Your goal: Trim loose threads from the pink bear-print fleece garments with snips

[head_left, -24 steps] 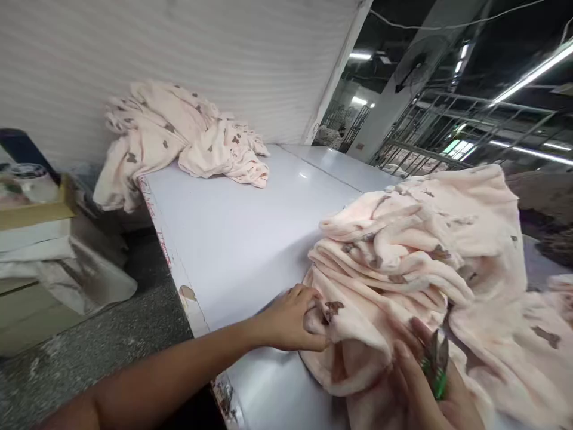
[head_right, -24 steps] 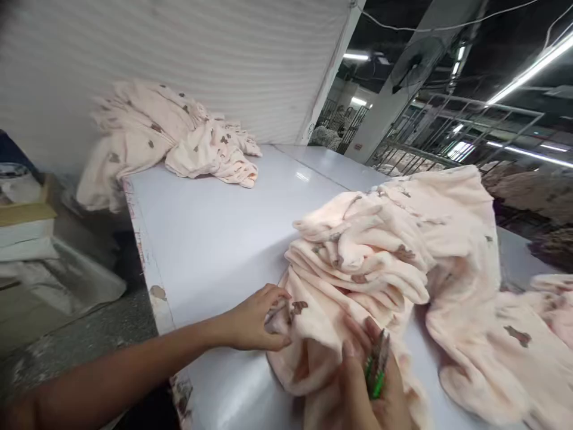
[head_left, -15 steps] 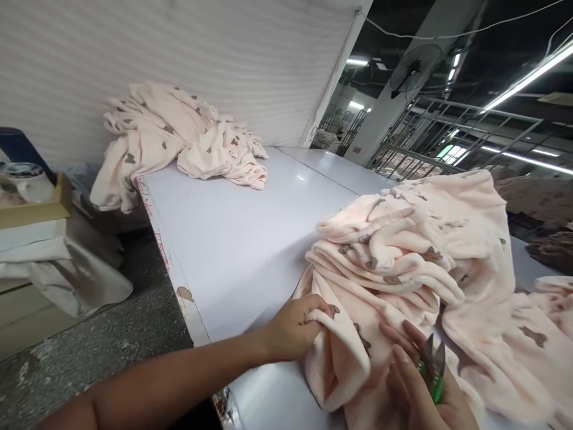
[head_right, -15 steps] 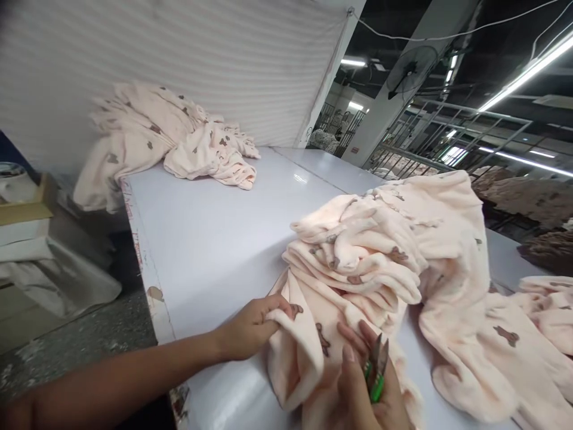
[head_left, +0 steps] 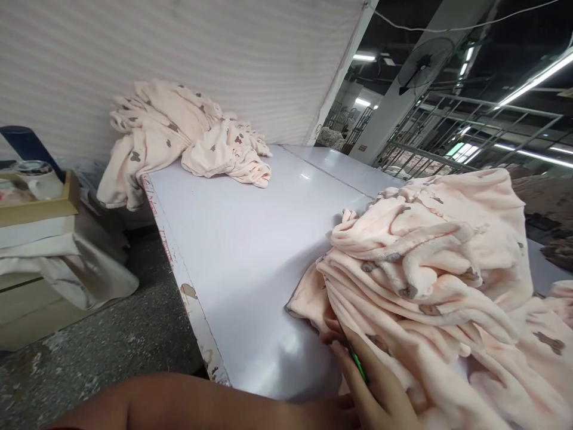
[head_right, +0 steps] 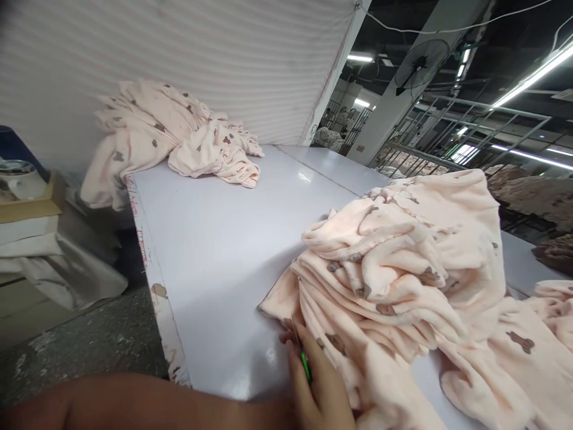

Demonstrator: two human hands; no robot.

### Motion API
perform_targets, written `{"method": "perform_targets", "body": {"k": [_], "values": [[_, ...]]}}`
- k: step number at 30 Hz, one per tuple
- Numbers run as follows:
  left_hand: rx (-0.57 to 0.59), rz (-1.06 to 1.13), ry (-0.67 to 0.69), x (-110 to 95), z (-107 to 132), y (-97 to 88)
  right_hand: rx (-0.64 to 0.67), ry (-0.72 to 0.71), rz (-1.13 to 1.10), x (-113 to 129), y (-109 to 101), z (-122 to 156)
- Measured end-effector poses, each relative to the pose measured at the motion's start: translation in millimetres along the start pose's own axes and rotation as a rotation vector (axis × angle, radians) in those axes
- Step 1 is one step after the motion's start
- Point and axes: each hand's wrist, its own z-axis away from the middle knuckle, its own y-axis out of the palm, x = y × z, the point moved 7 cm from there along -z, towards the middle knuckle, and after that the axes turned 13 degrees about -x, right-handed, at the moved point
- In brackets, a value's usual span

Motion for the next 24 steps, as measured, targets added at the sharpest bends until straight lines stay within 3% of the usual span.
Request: {"method": "perform_targets", "body": {"k": [3, 4, 6, 8, 10, 13, 15, 21, 24], "values": [[0.242, -0.154, 0.245, -14, 27, -27.2, -0.033, 0.036, 0.056, -22, 6, -12], [0.24, -0.273, 0.329, -19, 29, -40.7, -0.046, 0.052, 0.069, -29, 5, -14], [0.052, -0.622, 0.395, -24, 16, -72.5, -0.07, 0.085, 0.093, -37, 1, -17], [-0.15, -0.914, 0.345, -21, -8, -96.7, -0.089, 0.106, 0.122, -39, -2, -19], [-0.129, -1.044, 0.329, -10, -30, -98.3, -0.105, 0.105, 0.158, -38, -2, -21], [0.018, -1.043, 0.379, 6, -46, -88.0, -0.143, 0.076, 0.216, -37, -4, -24], [0.087, -1.027, 0.428, 8, -38, -86.0, -0.175, 0.062, 0.255, -39, -8, -24], [0.195, -0.898, 0.474, -15, 30, -91.2, -0.187, -0.013, 0.32, -38, -22, 5], [0.092, -0.706, 0.379, -28, 53, -102.4, -0.124, -0.065, 0.331, -30, -22, 26]]}}
